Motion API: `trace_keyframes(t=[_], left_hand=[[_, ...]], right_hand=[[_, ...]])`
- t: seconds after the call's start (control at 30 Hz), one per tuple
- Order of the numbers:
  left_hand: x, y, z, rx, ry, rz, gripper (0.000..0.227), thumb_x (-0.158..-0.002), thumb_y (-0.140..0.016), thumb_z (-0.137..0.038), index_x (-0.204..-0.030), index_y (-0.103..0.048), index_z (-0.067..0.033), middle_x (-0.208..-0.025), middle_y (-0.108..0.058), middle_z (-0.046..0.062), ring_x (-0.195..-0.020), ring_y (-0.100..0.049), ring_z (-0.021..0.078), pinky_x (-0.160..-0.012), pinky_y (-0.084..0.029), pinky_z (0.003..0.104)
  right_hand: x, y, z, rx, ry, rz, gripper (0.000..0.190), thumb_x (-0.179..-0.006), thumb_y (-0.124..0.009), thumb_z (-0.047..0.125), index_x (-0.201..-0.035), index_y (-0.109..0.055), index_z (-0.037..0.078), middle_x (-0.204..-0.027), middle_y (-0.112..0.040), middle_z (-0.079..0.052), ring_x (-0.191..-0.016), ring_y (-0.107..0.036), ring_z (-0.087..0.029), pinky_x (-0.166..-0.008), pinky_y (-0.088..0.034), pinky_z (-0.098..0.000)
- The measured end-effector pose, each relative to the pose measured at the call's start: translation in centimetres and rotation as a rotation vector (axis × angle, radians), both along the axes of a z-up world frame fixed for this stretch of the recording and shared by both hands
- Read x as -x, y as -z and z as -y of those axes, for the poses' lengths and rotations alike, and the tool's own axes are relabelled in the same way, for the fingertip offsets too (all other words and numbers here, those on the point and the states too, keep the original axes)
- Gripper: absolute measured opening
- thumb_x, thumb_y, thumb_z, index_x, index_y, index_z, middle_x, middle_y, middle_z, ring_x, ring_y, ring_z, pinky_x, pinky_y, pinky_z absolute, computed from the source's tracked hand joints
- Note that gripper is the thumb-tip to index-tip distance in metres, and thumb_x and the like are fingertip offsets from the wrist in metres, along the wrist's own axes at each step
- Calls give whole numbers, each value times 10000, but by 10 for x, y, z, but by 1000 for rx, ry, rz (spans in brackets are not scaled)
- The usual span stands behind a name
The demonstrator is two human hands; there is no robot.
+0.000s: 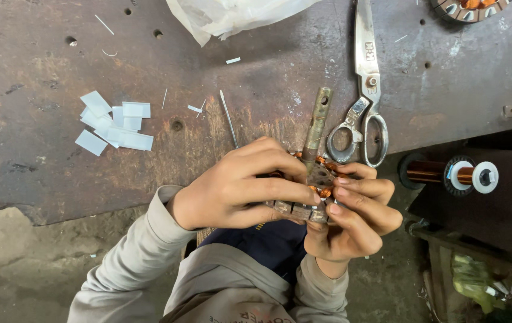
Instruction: The person inserts small white insulating pieces into the slots of a circular motor stator with copper windings. They repeatedly pick up the pieces, place them into the slots, and adjust them by hand.
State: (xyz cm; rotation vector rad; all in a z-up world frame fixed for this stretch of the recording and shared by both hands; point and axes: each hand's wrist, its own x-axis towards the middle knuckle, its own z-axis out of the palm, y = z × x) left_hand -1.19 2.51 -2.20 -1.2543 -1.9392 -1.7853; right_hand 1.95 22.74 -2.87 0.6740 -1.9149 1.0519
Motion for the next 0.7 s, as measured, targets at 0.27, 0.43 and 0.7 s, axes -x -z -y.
trace_keyframes(t=[0.27,0.43,0.7], left_hand=[[0,0,2,32,30,32,390,-915,-755,-117,-1294,-700,-190,-1219,-636,42,-985,-591,222,-875,-510,343],[5,-1,3,74,121,63,385,-889,-745,-156,-1266,-682,-191,-1241,-624,32,-1001,-577,226,-863,-492,342],[7,0,7,77,183,71,384,-883,-721,-140,-1258,-647,-179,-1213,-595,27,-1026,-551,240,-910,-478,351]], right_hand=[[6,6,4,3,39,-116,244,-1019,-626,333,-1056,-502,126,-1050,-459,-60,-907,-526,-228,-775,-584,-439],[0,2,11,19,49,-82,160,-1027,-612,323,-1057,-515,199,-1060,-454,-48,-933,-526,-224,-767,-566,-417],[-11,-5,19,-6,106,30,121,-1078,-606,274,-1113,-508,212,-1122,-442,-43,-1025,-531,-224,-898,-524,-459]])
